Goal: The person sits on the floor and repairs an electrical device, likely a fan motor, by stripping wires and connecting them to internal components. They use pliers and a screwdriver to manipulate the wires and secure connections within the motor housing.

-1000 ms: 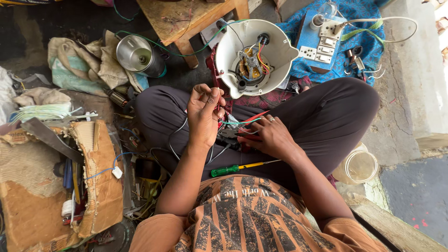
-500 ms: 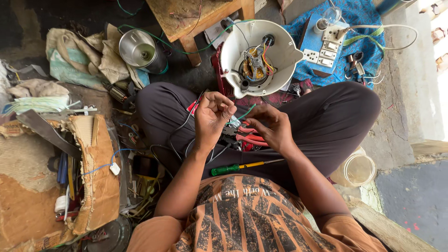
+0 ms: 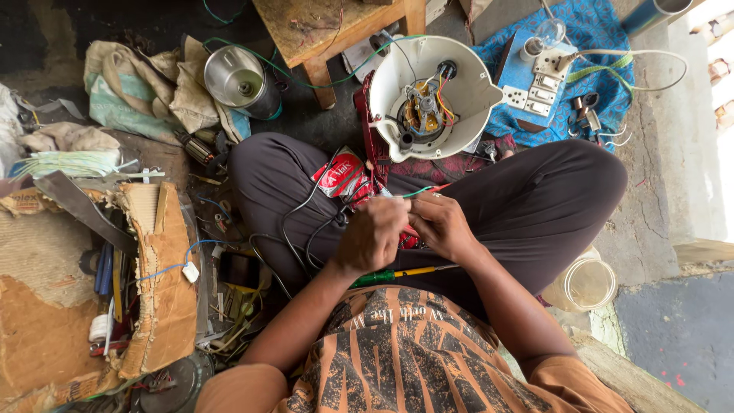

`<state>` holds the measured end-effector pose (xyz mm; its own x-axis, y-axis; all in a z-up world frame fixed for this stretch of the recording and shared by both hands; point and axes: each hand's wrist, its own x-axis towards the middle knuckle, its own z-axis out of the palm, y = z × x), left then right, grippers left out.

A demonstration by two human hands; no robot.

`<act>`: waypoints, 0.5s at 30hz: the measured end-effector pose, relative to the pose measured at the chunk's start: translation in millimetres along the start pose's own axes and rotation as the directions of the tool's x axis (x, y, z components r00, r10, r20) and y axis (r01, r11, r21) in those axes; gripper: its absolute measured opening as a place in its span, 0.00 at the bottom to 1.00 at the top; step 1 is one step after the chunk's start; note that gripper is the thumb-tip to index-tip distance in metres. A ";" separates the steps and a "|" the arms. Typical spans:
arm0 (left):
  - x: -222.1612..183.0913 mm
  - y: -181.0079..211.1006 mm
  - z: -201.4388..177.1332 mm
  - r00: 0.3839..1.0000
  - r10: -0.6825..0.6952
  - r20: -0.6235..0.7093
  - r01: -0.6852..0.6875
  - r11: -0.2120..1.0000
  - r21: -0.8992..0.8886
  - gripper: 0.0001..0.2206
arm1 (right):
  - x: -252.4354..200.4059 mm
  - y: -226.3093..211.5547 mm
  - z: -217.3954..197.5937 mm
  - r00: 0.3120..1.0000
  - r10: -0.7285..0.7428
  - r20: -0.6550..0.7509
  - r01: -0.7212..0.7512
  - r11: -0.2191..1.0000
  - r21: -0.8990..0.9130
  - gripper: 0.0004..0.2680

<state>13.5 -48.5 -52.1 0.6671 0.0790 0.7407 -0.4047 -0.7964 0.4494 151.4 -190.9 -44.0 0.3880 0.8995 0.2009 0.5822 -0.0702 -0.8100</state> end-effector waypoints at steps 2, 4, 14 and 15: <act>-0.6 -10.6 -0.2 0.996 -0.085 0.009 0.082 0.980 0.183 0.09 | 1.8 -3.6 -4.2 0.996 -0.067 -0.059 0.072 0.994 0.085 0.05; 1.6 -19.2 -5.1 0.985 -0.175 0.007 0.167 0.950 0.264 0.09 | 3.1 -5.1 -8.9 0.999 -0.047 -0.026 0.049 0.997 0.053 0.07; 29.2 -10.7 -35.5 0.622 -0.772 -0.130 0.754 0.635 -0.166 0.09 | -3.5 8.3 28.8 0.930 0.253 0.268 -0.011 0.745 -0.667 0.19; 31.7 -9.6 -36.6 0.580 -0.805 -0.122 0.769 0.591 -0.244 0.09 | -5.7 7.9 31.3 0.928 0.246 0.279 0.011 0.731 -0.682 0.17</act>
<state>15.6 -16.4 -14.7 0.6369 0.7601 0.1288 0.1212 -0.2637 0.9570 131.4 -183.1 -68.8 0.3044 0.9378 -0.1669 0.9173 -0.3358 -0.2142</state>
